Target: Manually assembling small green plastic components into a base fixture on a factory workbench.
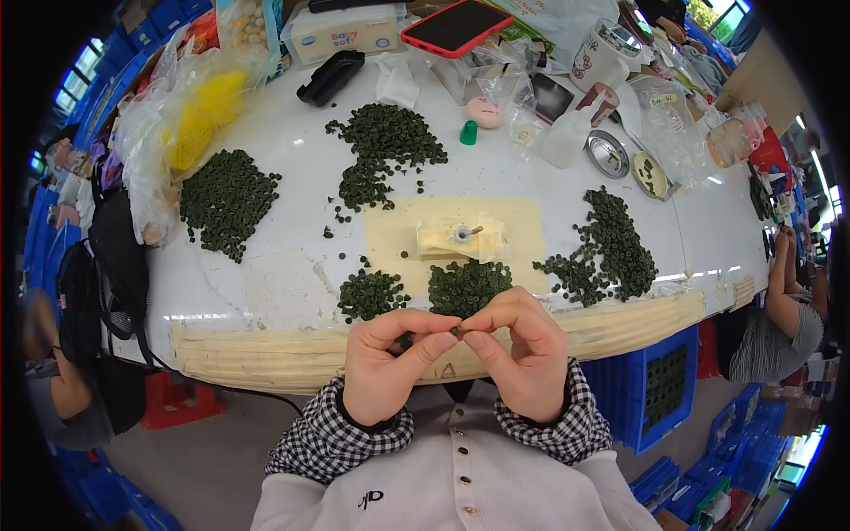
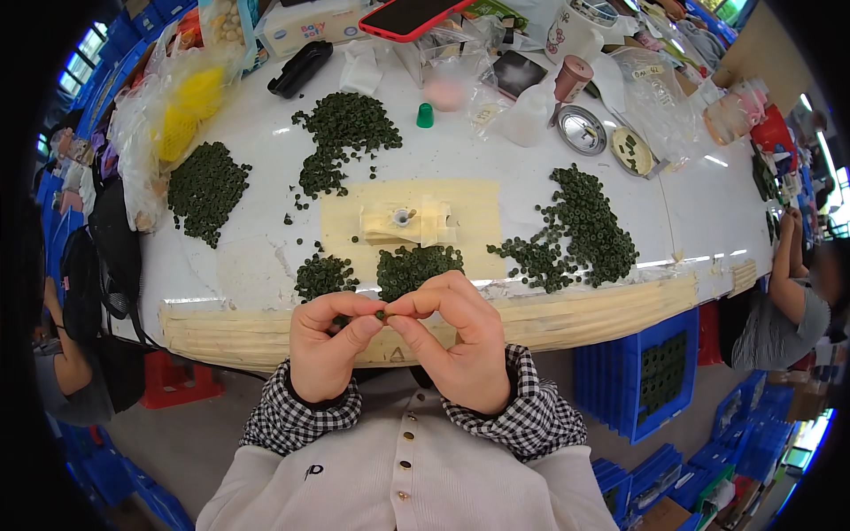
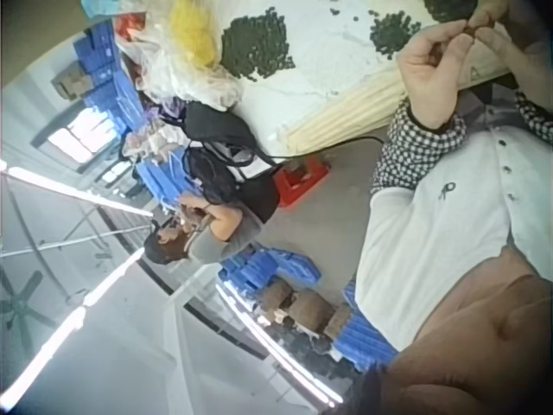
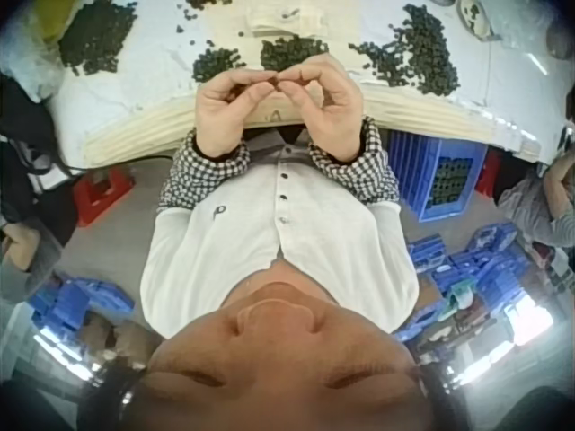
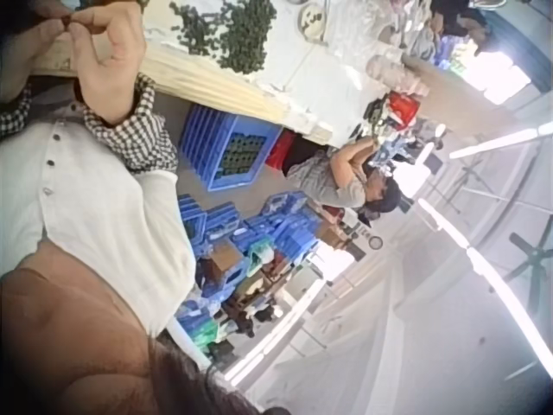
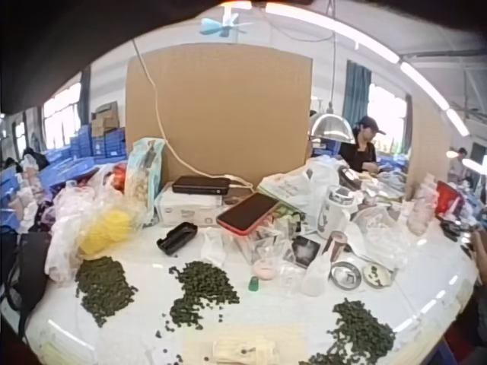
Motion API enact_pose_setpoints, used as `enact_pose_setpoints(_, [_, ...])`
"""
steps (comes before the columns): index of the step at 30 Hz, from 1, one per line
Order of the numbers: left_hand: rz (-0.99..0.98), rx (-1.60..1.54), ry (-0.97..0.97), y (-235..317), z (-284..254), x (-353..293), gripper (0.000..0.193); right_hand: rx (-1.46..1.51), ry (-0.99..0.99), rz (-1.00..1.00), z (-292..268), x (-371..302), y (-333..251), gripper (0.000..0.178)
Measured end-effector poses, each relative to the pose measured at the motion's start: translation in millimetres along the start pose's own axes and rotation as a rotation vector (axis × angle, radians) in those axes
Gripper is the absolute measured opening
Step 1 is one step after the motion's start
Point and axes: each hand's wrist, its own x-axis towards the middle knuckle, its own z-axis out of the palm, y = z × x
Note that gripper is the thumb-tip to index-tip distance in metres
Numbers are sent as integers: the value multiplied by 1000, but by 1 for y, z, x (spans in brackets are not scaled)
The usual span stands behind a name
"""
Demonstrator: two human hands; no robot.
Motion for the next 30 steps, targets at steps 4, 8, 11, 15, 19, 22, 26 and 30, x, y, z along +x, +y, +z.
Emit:
enact_pose_setpoints(4, [2, -23, -17, 0, -2, -1, 15, -34, 31, 3, 0, 1, -2, 11])
enact_pose_setpoints(8, [9, -72, 23, 2, 3, -2, 13, -275, 124, -138, 2, 1, -3, 15])
enact_pose_setpoints(11, [-14, -110, 30, 2, 0, -3, 14, -347, 122, -209, 4, 1, -6, 18])
enact_pose_setpoints(15, [-30, -106, 35, 2, -1, -2, 14, -374, 114, -269, 4, 1, -2, 21])
enact_pose_setpoints(19, [-44, -125, 36, 3, -2, -2, 14, -347, 114, -241, 6, 2, -3, 19])
enact_pose_setpoints(22, [-43, -133, 25, 4, -1, -2, 15, -223, 83, -141, 5, 2, -5, 15])
enact_pose_setpoints(26, [-13, -27, 20, 1, 0, -2, 15, -52, 37, -11, 2, 1, 2, 11])
enact_pose_setpoints(30, [47, 57, 27, -1, 1, -1, 15, -34, 22, 13, 2, 1, 2, 11])
